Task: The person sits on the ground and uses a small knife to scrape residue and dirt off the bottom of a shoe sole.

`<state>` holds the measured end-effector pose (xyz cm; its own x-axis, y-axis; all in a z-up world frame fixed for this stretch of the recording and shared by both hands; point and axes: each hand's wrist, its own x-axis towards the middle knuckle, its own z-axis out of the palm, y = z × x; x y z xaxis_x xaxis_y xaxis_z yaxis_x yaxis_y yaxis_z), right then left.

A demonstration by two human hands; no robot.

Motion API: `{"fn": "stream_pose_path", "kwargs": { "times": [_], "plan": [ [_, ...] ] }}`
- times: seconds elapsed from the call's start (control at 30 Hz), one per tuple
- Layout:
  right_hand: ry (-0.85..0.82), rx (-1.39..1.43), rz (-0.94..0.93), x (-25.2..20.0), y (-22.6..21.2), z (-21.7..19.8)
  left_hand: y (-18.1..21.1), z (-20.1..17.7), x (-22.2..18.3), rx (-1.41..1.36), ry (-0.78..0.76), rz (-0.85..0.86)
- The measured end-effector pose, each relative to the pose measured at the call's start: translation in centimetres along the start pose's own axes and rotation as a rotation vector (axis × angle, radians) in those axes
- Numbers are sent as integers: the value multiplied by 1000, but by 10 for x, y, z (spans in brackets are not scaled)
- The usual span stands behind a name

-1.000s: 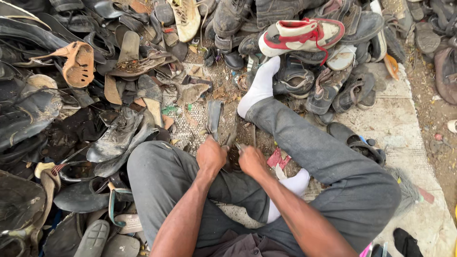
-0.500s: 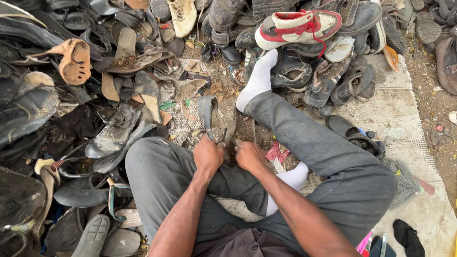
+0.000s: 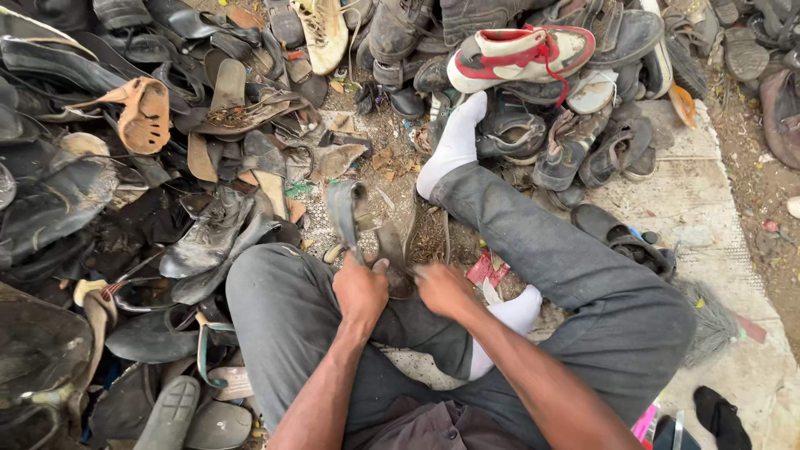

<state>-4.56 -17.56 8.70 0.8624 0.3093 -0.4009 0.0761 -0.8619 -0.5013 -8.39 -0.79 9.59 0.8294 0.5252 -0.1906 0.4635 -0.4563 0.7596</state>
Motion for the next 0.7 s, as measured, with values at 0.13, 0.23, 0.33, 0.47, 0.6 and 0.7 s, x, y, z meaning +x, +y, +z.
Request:
{"fn": "stream_pose_path", "kwargs": {
  "times": [0.13,0.23,0.33,0.47,0.6,0.7],
  "plan": [
    [-67,-60,53,-34,5,-14,2,-2,-18,-87,28,-51],
    [-50,-108,-135,-12,1,-13,4,-7,-27,-88,3,-101],
    [-128,-237,-29,18,-15,-6,2,-7,-32,-99,123,33],
    [-61,-243,-155,-2,-14,-25,4,-16,-31,-148,164,-9],
    [-156,-307,-13,-47,11,-53,9,-11,-33,-266,117,-85],
    [-8,-113,-50,-57,25,-50,9,-10,-30,-255,129,-99]
  ]
}}
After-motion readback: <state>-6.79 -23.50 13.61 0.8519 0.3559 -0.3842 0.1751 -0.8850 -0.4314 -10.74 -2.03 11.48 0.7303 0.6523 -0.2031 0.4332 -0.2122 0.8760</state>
